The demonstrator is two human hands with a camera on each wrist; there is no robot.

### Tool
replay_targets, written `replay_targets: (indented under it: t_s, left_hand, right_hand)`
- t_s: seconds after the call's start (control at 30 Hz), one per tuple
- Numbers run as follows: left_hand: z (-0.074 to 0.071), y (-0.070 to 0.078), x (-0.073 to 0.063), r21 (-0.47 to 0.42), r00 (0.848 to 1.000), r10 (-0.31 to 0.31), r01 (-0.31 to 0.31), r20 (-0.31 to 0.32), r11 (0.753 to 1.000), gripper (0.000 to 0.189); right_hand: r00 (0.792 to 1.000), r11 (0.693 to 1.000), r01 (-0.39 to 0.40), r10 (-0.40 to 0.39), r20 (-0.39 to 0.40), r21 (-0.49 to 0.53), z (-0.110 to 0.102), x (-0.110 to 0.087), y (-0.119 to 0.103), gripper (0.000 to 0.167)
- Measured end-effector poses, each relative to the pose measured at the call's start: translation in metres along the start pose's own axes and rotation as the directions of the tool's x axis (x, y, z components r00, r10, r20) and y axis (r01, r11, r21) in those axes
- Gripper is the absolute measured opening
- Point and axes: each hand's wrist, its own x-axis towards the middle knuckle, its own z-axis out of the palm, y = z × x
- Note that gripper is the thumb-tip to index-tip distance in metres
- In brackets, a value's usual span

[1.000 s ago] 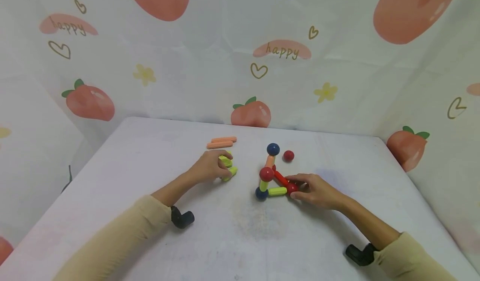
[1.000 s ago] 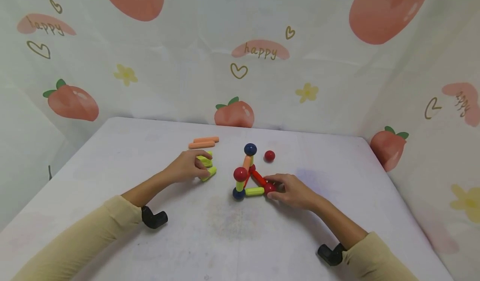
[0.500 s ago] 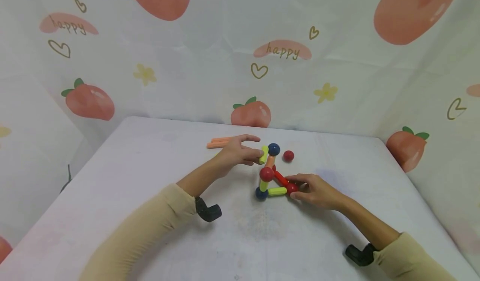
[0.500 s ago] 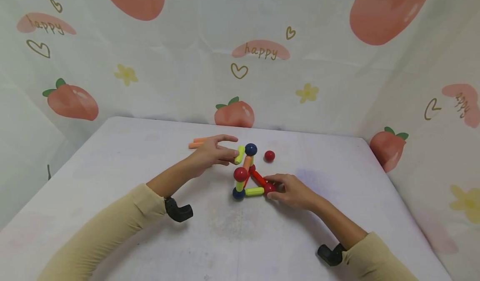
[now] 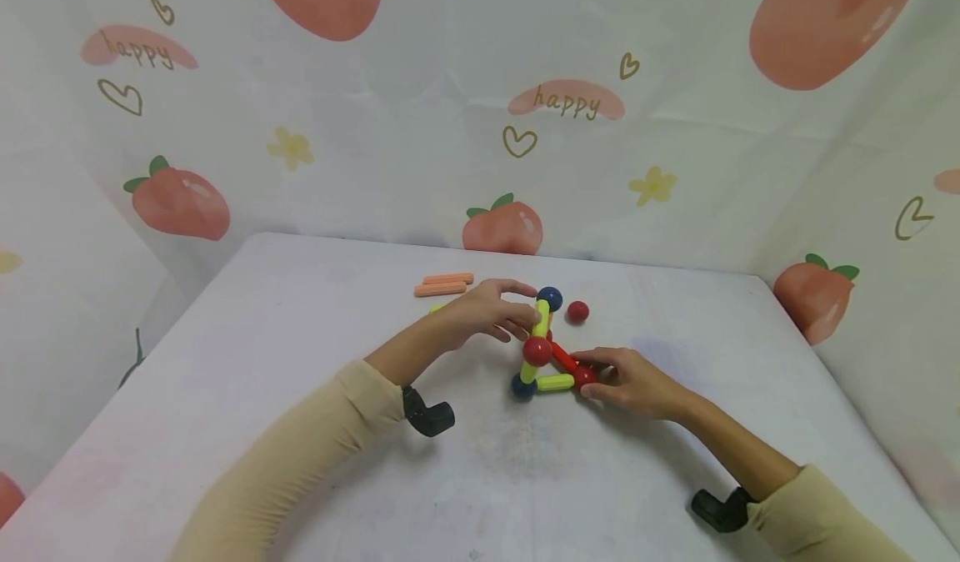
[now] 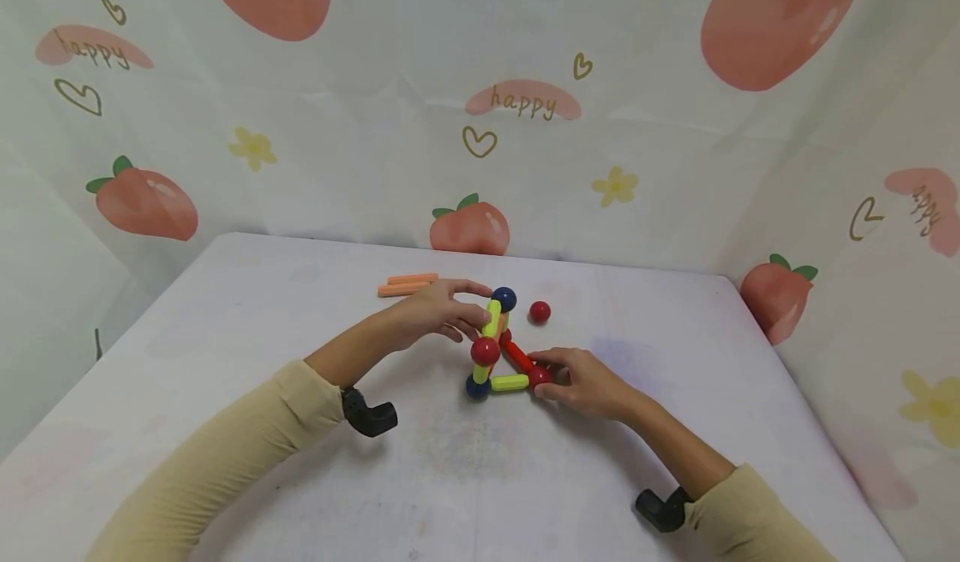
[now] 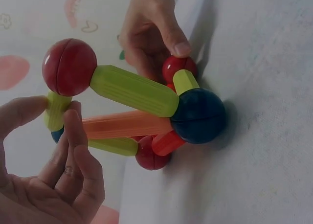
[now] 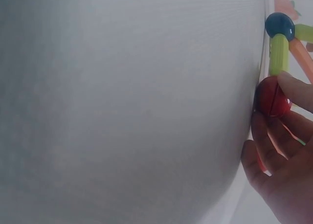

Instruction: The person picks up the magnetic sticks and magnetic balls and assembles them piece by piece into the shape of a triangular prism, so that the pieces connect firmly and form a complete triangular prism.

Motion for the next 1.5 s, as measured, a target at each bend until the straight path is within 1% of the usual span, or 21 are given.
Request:
replay_targets:
  t_s: [0.13, 0.27, 0.43, 0.5, 0.53, 0.6, 0.63, 0.7, 0.77, 0.8, 0.83, 0.9, 1.0, 1.1, 1.2, 1.27, 1.3, 1.37, 1.43, 1.5]
  left_hand:
    - [0.002, 0.001, 0.001, -0.009, 0.999, -0.031, 0.031, 0.026, 0.999, 0.057]
    - [0.002, -0.002, 0.002, -0.006, 0.999, -0.019, 0.019, 0.032, 1.0, 0.058]
    - [-0.002, -0.015, 0.001, 0.068, 0.999, 0.038, -0.04, 0.032, 0.997, 0.057]
    - [-0.004, -0.021, -0.003, 0.123, 0.997, 0.052, -0.059, 0.058, 0.991, 0.058]
    - [-0.004, -0.024, -0.005, 0.152, 0.995, 0.053, -0.065, 0.082, 0.986, 0.06]
    - [-0.002, -0.03, -0.01, 0.249, 0.989, 0.044, -0.079, 0.143, 0.965, 0.068]
    - [0.0, -0.033, -0.011, 0.306, 0.984, 0.039, -0.091, 0.172, 0.948, 0.073]
    - [0.006, -0.039, -0.013, 0.417, 0.978, 0.037, -0.121, 0.203, 0.901, 0.084]
    - [0.013, -0.044, -0.014, 0.494, 0.98, 0.06, -0.147, 0.187, 0.857, 0.092]
    - [0.015, -0.045, -0.014, 0.517, 0.983, 0.075, -0.153, 0.169, 0.842, 0.094]
    - [0.017, -0.047, -0.014, 0.527, 0.985, 0.092, -0.157, 0.147, 0.835, 0.094]
    - [0.019, -0.049, -0.014, 0.529, 0.986, 0.128, -0.167, 0.109, 0.832, 0.092]
    - [0.017, -0.05, -0.014, 0.525, 0.981, 0.176, -0.192, 0.081, 0.829, 0.089]
    - [0.011, -0.051, -0.012, 0.537, 0.974, 0.224, -0.212, 0.044, 0.817, 0.085]
    - [0.003, -0.052, -0.008, 0.552, 0.964, 0.266, -0.209, -0.024, 0.808, 0.078]
    - [-0.002, -0.053, -0.005, 0.544, 0.955, 0.29, -0.213, -0.058, 0.812, 0.074]
    - [-0.005, -0.054, -0.003, 0.533, 0.953, 0.296, -0.217, -0.067, 0.818, 0.073]
    - [-0.009, -0.056, 0.0, 0.523, 0.95, 0.305, -0.226, -0.068, 0.822, 0.071]
    - [-0.013, -0.057, 0.004, 0.506, 0.951, 0.305, -0.234, -0.06, 0.83, 0.071]
    - [-0.015, -0.058, 0.006, 0.503, 0.954, 0.294, -0.228, -0.056, 0.834, 0.072]
  right_hand:
    - [1.0, 1.0, 0.003, -0.003, -0.003, -0.003, 0.0, 0.0, 0.0, 0.054]
    - [1.0, 1.0, 0.006, -0.006, -0.006, -0.009, 0.001, 0.0, 0.0, 0.054]
    - [1.0, 1.0, 0.004, -0.004, -0.005, -0.013, 0.001, 0.001, 0.0, 0.054]
    - [1.0, 1.0, 0.003, -0.003, -0.008, -0.019, 0.001, 0.001, -0.001, 0.054]
    - [1.0, 1.0, 0.0, 0.0, -0.01, -0.022, 0.001, 0.001, -0.001, 0.053]
    - [1.0, 1.0, 0.001, -0.001, -0.014, -0.028, 0.001, 0.001, -0.001, 0.053]
    - [1.0, 0.999, 0.001, -0.001, -0.015, -0.032, 0.001, 0.001, -0.001, 0.053]
    - [1.0, 0.999, 0.008, -0.009, -0.016, -0.037, 0.001, 0.001, -0.001, 0.053]
    - [1.0, 0.999, 0.004, -0.005, -0.017, -0.038, 0.001, 0.001, -0.002, 0.053]
    - [1.0, 0.999, 0.0, -0.001, -0.018, -0.039, 0.001, 0.001, -0.003, 0.053]
    - [1.0, 0.999, -0.001, 0.0, -0.016, -0.041, 0.001, 0.001, -0.003, 0.053]
    - [1.0, 0.999, -0.001, 0.0, -0.016, -0.044, 0.001, 0.002, -0.004, 0.053]
    - [1.0, 0.999, -0.004, 0.004, -0.016, -0.04, 0.001, 0.002, -0.005, 0.055]
    - [1.0, 1.0, -0.007, 0.007, -0.022, -0.01, -0.001, 0.001, -0.006, 0.055]
    - [0.999, 1.0, -0.015, 0.015, -0.047, 0.004, -0.002, 0.003, -0.004, 0.055]
    - [0.997, 1.0, -0.026, 0.025, -0.077, -0.004, -0.002, 0.005, -0.003, 0.055]
    - [0.995, 0.999, -0.035, 0.034, -0.093, -0.011, -0.002, 0.006, -0.002, 0.056]
    - [0.991, 0.998, -0.054, 0.051, -0.121, -0.017, -0.001, 0.009, -0.001, 0.059]
    - [0.988, 0.997, -0.071, 0.069, -0.142, -0.007, -0.001, 0.014, -0.001, 0.06]
    - [0.985, 0.997, -0.08, 0.079, -0.154, 0.005, -0.002, 0.021, -0.001, 0.06]
